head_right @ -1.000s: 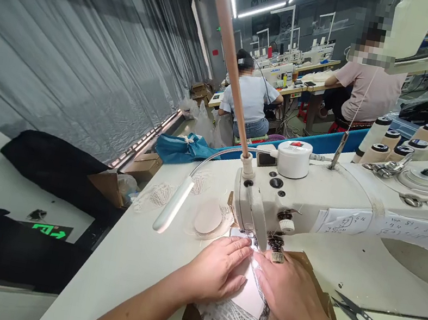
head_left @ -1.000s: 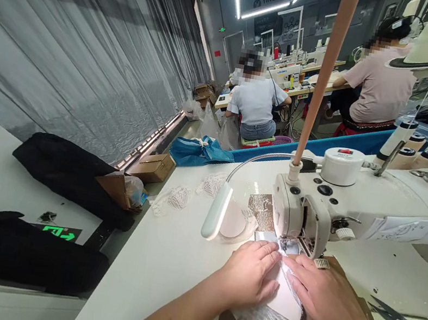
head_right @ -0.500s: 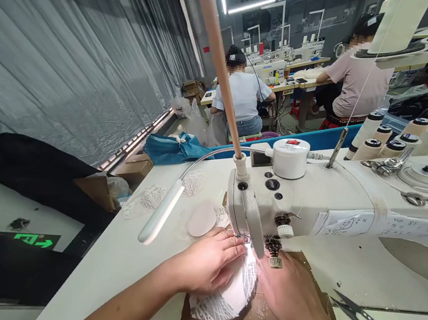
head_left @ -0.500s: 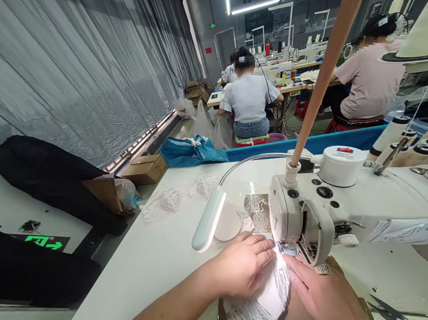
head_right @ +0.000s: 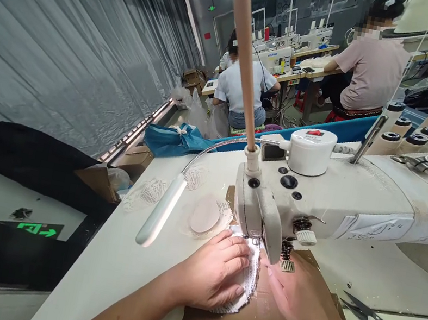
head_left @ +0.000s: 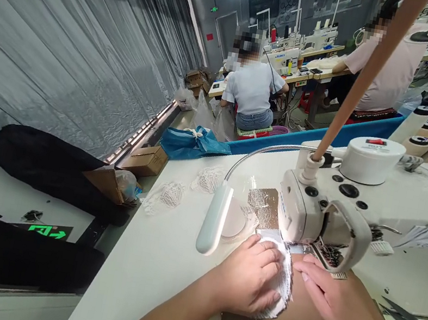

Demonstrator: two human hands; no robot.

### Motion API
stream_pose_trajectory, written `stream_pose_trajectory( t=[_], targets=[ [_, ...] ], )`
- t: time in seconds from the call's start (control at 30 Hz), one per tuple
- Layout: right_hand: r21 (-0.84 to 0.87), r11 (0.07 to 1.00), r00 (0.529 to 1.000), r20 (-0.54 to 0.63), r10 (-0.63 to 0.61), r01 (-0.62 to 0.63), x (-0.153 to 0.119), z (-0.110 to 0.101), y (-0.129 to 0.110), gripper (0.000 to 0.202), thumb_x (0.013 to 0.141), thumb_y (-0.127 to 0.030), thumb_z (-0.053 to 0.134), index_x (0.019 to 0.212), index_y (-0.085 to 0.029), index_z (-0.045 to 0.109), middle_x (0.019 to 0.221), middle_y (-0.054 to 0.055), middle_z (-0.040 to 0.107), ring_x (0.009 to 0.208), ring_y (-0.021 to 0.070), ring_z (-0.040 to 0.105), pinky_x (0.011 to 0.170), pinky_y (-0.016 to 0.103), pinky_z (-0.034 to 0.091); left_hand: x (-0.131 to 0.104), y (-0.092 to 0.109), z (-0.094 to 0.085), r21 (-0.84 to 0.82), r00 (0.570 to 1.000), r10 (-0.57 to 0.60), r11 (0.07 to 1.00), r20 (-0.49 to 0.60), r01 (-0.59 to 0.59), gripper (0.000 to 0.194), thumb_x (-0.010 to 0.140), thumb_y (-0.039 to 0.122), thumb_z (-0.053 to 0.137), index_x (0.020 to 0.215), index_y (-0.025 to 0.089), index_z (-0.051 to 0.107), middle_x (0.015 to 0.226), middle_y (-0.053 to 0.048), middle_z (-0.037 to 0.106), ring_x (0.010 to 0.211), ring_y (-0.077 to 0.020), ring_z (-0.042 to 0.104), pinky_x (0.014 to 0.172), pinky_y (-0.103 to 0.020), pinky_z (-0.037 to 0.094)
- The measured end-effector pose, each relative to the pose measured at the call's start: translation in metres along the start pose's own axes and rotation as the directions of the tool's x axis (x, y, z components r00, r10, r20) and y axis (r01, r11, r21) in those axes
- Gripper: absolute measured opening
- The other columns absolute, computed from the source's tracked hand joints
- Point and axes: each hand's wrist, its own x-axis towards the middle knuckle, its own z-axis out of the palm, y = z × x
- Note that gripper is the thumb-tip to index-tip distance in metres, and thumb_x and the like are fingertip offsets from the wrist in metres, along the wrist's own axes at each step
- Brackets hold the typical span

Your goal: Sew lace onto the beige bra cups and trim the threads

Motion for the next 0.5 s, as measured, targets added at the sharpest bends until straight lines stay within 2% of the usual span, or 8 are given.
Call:
stream_pose_trajectory(
  t=[0.1, 0.2, 0.33, 0.5],
  targets=[
    [0.056, 0.997, 0.996, 0.074, -0.047, 0.043, -0.0023, -0.0007, -0.0004, 0.033, 0.093, -0.019, 0.038, 0.105, -0.027, 0.068, 0.100, 0.005, 0.072, 0.082, 0.0191, 0.067, 0.069, 0.028, 0.051, -0.0006, -0.0022, -0.0002, 0.000, 1.000, 0.008, 1.000, 0.000, -0.008, 0.037, 0.093, 0.039, 0.054, 0.118, 0.013, 0.056, 0.130, -0.011, 0.059, 0.125, -0.0268, 0.047, 0.112, -0.044, 0.026],
    [0.090, 0.993, 0.987, 0.136, -0.089, 0.077, -0.0033, -0.0015, -0.0007, 0.036, 0.091, -0.015, 0.039, 0.111, -0.028, 0.066, 0.089, 0.003, 0.069, 0.075, 0.0170, 0.065, 0.063, 0.026, 0.049, 0.0007, -0.0035, -0.0005, 0.001, 1.000, 0.017, 1.000, 0.020, -0.017, 0.035, 0.093, 0.039, 0.053, 0.116, 0.013, 0.057, 0.124, -0.011, 0.061, 0.122, -0.0265, 0.049, 0.111, -0.044, 0.029],
    [0.093, 0.988, 0.980, 0.141, -0.137, 0.125, -0.0048, -0.0002, 0.0005, 0.037, 0.089, -0.012, 0.039, 0.108, -0.026, 0.067, 0.089, 0.004, 0.068, 0.072, 0.0161, 0.064, 0.059, 0.025, 0.048, 0.0024, -0.0063, -0.0015, 0.000, 0.999, 0.022, 1.000, 0.026, -0.022, 0.032, 0.093, 0.036, 0.050, 0.114, 0.012, 0.058, 0.115, -0.012, 0.063, 0.116, -0.0263, 0.051, 0.106, -0.043, 0.035],
    [0.022, 0.992, 0.980, 0.153, -0.129, 0.128, -0.0090, 0.0031, 0.0038, 0.038, 0.089, -0.012, 0.039, 0.113, -0.027, 0.064, 0.090, 0.003, 0.068, 0.073, 0.0180, 0.065, 0.061, 0.028, 0.049, 0.0022, -0.0086, -0.0032, 0.009, 0.999, 0.029, 1.000, 0.019, -0.029, 0.031, 0.092, 0.031, 0.048, 0.114, 0.011, 0.059, 0.114, -0.012, 0.062, 0.117, -0.0265, 0.050, 0.107, -0.043, 0.034]
  ],
)
